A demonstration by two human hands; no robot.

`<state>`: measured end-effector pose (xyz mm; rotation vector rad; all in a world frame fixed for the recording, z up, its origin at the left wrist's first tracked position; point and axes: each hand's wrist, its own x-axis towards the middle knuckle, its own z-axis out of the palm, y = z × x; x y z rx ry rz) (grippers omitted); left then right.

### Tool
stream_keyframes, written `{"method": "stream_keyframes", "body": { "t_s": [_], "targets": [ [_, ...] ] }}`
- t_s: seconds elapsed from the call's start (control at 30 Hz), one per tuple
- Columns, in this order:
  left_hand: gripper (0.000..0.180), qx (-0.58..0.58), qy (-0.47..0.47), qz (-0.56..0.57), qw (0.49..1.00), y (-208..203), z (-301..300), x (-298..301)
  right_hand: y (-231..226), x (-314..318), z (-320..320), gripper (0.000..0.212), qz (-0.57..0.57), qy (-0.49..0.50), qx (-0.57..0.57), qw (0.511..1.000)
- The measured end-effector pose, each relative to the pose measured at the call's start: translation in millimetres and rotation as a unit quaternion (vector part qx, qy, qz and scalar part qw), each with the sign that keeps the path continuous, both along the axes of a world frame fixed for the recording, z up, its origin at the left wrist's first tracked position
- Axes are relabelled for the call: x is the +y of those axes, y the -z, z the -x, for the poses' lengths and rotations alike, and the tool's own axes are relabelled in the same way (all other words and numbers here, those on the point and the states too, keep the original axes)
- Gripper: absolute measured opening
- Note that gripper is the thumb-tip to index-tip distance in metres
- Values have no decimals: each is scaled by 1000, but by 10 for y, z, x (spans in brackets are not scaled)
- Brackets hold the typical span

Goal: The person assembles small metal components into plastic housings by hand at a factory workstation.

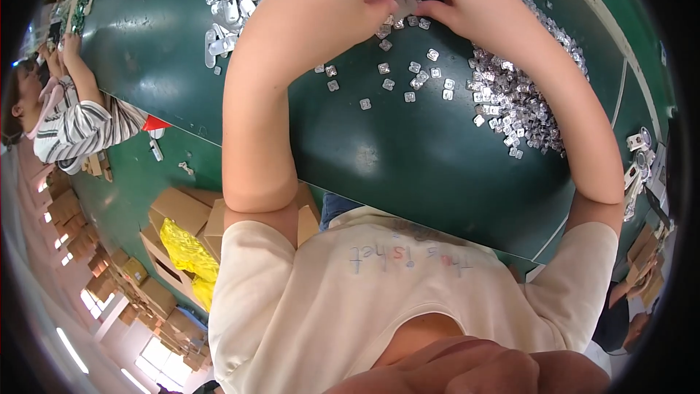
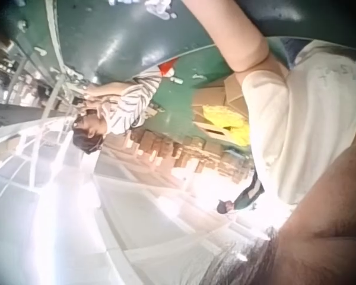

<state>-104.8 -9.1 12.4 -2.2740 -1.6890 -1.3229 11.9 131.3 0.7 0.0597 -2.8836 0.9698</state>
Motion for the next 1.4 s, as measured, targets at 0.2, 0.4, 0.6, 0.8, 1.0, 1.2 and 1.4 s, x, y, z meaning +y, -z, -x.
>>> {"method": "stream_keyframes", "body": {
  "t_s": [0.2, 0.4, 0.6, 0.8, 1.0, 1.2, 1.4],
  "targets": [
    [6, -339, -144, 373, 852, -124, -55, 81, 44, 116, -53, 10, -36, 37, -36, 998],
    [8, -549, -96, 260, 788, 60, -303, 183, -205, 117, -548, 9, 325, 253, -37, 911],
    [7, -597, -69, 227, 767, 174, -570, 247, -87, -15, -868, 26, -64, 117, 221, 966],
    [6, -602, -93, 214, 764, 257, -606, 306, 54, 52, -1033, 34, -169, 129, 168, 963],
    [6, -592, -101, 223, 768, 189, -698, 333, -180, 19, -983, 33, -97, 115, 36, 988],
    [21, -617, -97, 216, 751, 69, -719, 278, 13, 191, -1163, 22, 367, 216, 51, 903],
    [34, -610, -53, 221, 759, 56, -722, 180, -195, 47, -1169, 25, 437, 204, 74, 873]
  ]
}}
